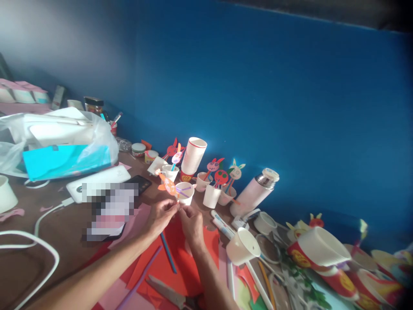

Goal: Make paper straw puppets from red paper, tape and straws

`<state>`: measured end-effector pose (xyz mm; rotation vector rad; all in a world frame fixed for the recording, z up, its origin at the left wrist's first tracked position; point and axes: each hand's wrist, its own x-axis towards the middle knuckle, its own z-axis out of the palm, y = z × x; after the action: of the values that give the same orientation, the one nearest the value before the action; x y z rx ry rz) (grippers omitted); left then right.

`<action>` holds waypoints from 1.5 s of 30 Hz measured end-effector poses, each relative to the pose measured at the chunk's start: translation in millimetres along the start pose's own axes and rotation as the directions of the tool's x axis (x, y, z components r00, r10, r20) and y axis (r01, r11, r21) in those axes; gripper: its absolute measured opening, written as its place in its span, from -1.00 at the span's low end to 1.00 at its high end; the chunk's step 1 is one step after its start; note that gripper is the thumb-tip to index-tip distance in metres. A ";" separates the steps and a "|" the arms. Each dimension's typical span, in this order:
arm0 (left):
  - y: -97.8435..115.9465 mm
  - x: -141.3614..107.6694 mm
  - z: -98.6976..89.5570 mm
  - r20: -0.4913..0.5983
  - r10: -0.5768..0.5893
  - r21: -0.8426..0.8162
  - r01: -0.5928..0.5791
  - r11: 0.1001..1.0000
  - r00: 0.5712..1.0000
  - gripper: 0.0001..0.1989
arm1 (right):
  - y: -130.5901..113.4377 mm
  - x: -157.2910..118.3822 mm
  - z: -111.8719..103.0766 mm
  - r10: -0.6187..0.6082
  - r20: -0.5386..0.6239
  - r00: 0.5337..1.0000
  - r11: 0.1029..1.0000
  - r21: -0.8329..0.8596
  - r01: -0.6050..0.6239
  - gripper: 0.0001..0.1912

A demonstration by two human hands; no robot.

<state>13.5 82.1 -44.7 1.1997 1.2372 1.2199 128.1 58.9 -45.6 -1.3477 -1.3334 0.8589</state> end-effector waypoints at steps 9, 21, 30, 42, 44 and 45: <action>4.1 4.9 -11.8 -0.043 0.094 0.188 -0.084 0.979 0.995 -0.72 | -7.6 0.7 -11.9 -0.109 -0.188 0.976 0.992 -0.084 0.095 -0.71; 3.2 8.9 -17.3 0.126 0.172 0.299 -0.203 0.932 0.977 -0.69 | 17.7 28.1 -23.8 -0.003 -0.306 0.952 0.984 0.170 0.058 -0.48; -0.3 12.4 -20.3 0.141 0.224 0.300 -0.257 0.919 0.965 -0.71 | 11.8 18.7 -24.0 0.018 -0.179 0.984 0.969 0.244 0.026 -0.20; -7.3 20.3 -22.6 0.028 0.220 0.263 -0.220 0.939 0.975 -0.69 | 20.2 20.2 -18.5 -0.002 -0.164 0.986 0.951 0.303 0.053 -0.08; -9.2 21.3 -21.6 0.024 0.208 0.232 -0.208 0.950 0.978 -0.62 | 19.3 19.2 -17.3 0.010 -0.186 0.982 0.958 0.284 0.044 -0.10; -10.1 21.7 -21.1 0.027 0.203 0.214 -0.204 0.955 0.979 -0.58 | 18.3 18.8 -16.7 0.017 -0.197 0.980 0.961 0.275 0.038 -0.11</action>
<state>-8.2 103.2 -54.7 1.5200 1.2923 1.2523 151.3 76.7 -56.2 -1.1708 -1.0237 0.8463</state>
